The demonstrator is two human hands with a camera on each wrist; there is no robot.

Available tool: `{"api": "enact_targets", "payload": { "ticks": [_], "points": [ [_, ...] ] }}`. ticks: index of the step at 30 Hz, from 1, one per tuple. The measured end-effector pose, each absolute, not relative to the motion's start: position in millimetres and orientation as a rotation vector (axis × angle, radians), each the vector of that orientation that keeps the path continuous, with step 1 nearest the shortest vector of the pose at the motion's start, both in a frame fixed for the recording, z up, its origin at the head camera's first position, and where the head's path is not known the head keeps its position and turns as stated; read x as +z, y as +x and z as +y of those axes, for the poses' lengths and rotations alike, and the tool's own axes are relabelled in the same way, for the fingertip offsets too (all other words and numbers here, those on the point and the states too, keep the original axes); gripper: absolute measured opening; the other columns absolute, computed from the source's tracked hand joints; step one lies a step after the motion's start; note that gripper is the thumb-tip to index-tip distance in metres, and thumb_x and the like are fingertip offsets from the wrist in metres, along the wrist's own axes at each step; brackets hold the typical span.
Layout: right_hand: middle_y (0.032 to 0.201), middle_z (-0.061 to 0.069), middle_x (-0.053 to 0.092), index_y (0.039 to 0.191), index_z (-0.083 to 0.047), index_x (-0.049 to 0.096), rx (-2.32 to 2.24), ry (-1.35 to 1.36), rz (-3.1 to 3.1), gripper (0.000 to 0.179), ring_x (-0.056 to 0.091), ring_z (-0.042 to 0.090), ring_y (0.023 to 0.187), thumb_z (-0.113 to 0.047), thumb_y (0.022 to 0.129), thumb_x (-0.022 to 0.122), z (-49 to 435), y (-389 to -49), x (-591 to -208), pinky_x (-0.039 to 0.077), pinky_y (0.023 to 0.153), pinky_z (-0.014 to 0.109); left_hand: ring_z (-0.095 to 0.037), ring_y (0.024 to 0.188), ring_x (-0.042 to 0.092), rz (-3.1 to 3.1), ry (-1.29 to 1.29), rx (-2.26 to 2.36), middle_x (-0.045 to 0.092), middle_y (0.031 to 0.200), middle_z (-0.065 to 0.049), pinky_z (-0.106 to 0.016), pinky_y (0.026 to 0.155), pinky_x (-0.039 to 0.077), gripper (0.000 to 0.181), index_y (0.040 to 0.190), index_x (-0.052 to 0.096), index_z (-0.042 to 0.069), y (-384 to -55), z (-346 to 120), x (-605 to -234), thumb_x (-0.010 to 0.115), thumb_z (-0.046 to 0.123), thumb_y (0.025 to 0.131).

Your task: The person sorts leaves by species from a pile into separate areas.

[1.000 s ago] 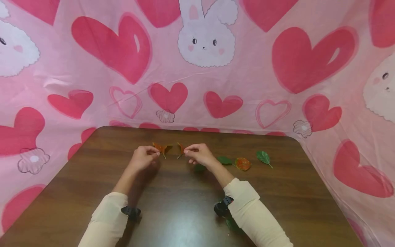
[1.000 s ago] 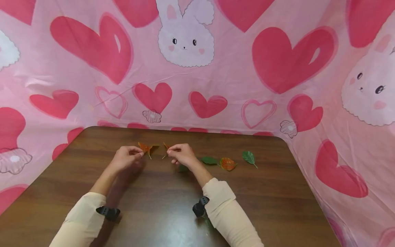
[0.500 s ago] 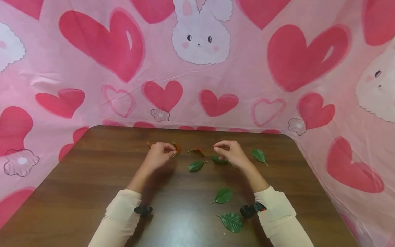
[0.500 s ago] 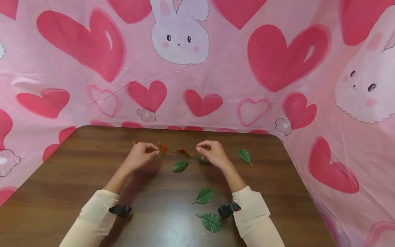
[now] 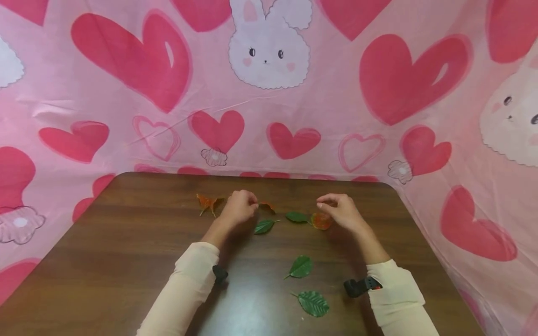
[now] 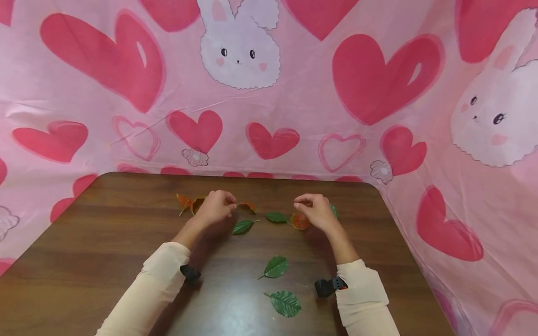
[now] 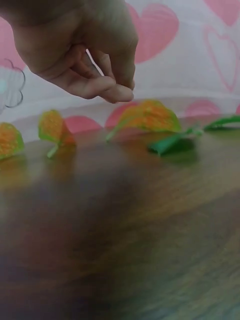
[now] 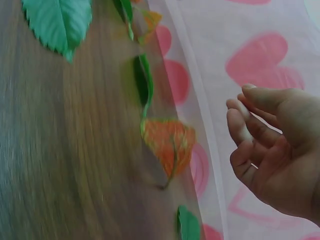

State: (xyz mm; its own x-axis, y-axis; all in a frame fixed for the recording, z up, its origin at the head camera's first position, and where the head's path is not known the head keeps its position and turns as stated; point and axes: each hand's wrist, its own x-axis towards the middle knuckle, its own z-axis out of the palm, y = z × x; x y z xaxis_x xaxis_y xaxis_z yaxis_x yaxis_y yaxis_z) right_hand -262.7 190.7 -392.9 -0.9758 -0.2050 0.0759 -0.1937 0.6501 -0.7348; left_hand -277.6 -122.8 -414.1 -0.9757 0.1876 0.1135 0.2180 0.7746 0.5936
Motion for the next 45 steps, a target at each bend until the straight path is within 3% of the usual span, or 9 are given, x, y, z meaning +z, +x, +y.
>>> {"api": "enact_targets", "payload": {
  "ticks": [3,9,18,23,27,31,36,41,45],
  "points": [
    [0.107,0.022,0.076,0.119,0.003,0.07,-1.22,-0.328,2.818,0.029,0.074,0.028,0.078,-0.016,0.098,0.066,197.6,-263.2,-395.1,0.057,0.073,0.032,-0.027,0.083,0.072,-2.952,-0.311,-0.905,0.076,0.084,-0.01,-0.048,0.087,0.056,0.009,0.095,0.075,0.004,-281.2,-118.7,-419.5,0.069,0.011,0.092],
    [0.109,0.024,0.074,0.124,0.006,0.066,-1.113,-0.374,2.749,0.033,0.073,0.029,0.079,-0.013,0.097,0.067,210.8,-263.2,-402.7,0.054,0.065,0.028,-0.039,0.109,0.07,-3.001,-0.202,-0.86,0.075,0.112,-0.017,-0.053,0.097,0.054,0.022,0.11,0.074,0.003,-282.1,-114.7,-427.0,0.068,0.012,0.092],
    [0.126,0.029,0.067,0.126,0.006,0.065,-1.016,-0.431,2.71,0.038,0.066,0.017,0.086,-0.01,0.092,0.073,221.6,-270.2,-413.0,0.052,0.072,0.026,-0.043,0.1,0.069,-2.97,-0.142,-0.725,0.069,0.104,-0.02,-0.053,0.086,0.057,0.013,0.098,0.068,0.002,-287.1,-109.8,-432.8,0.07,0.011,0.089],
    [0.125,0.027,0.069,0.123,0.005,0.067,-0.939,-0.458,2.736,0.039,0.066,0.025,0.097,-0.012,0.09,0.075,221.3,-273.4,-417.9,0.055,0.082,0.037,-0.042,0.102,0.07,-3.022,-0.188,-0.691,0.071,0.109,-0.018,-0.053,0.087,0.057,0.014,0.101,0.071,0.003,-293.7,-108.1,-434.7,0.07,0.012,0.092],
    [0.123,0.026,0.07,0.121,0.007,0.068,-0.902,-0.496,2.75,0.037,0.067,0.032,0.109,-0.011,0.089,0.076,220.5,-274.3,-420.0,0.056,0.091,0.043,-0.041,0.1,0.071,-3.035,-0.203,-0.642,0.073,0.106,-0.017,-0.053,0.085,0.058,0.01,0.096,0.071,0.005,-296.5,-106.9,-435.2,0.071,0.014,0.092],
    [0.117,0.026,0.072,0.115,0.008,0.069,-0.881,-0.507,2.754,0.033,0.067,0.03,0.101,-0.009,0.088,0.077,219.6,-275.1,-420.9,0.057,0.086,0.041,-0.041,0.099,0.072,-3.04,-0.194,-0.62,0.074,0.104,-0.017,-0.054,0.083,0.058,0.011,0.091,0.07,0.006,-297.7,-105.3,-435.2,0.071,0.016,0.093],
    [0.108,0.022,0.075,0.106,0.007,0.072,-0.85,-0.503,2.769,0.024,0.065,0.027,0.1,-0.007,0.087,0.077,220.2,-274.2,-422.0,0.054,0.089,0.042,-0.039,0.098,0.072,-3.052,-0.197,-0.61,0.076,0.105,-0.016,-0.052,0.081,0.058,0.011,0.095,0.073,0.007,-299.5,-103.4,-438.5,0.068,0.016,0.095],
    [0.09,0.014,0.074,0.098,0.006,0.073,-0.887,-0.475,2.723,0.014,0.057,0.015,0.076,-0.005,0.089,0.075,222.3,-272.2,-422.5,0.049,0.067,0.028,-0.039,0.099,0.073,-3.052,-0.211,-0.583,0.076,0.108,-0.015,-0.052,0.082,0.058,0.014,0.098,0.077,0.009,-300.8,-101.9,-440.7,0.065,0.015,0.096],
    [0.074,0.006,0.068,0.09,0.003,0.074,-0.924,-0.442,2.698,0.008,0.051,0.009,0.066,-0.005,0.09,0.074,224.8,-268.9,-423.9,0.044,0.06,0.025,-0.038,0.099,0.072,-3.047,-0.225,-0.592,0.076,0.107,-0.015,-0.052,0.081,0.058,0.014,0.099,0.078,0.011,-301.4,-100.1,-440.0,0.065,0.015,0.096]
  ]
}}
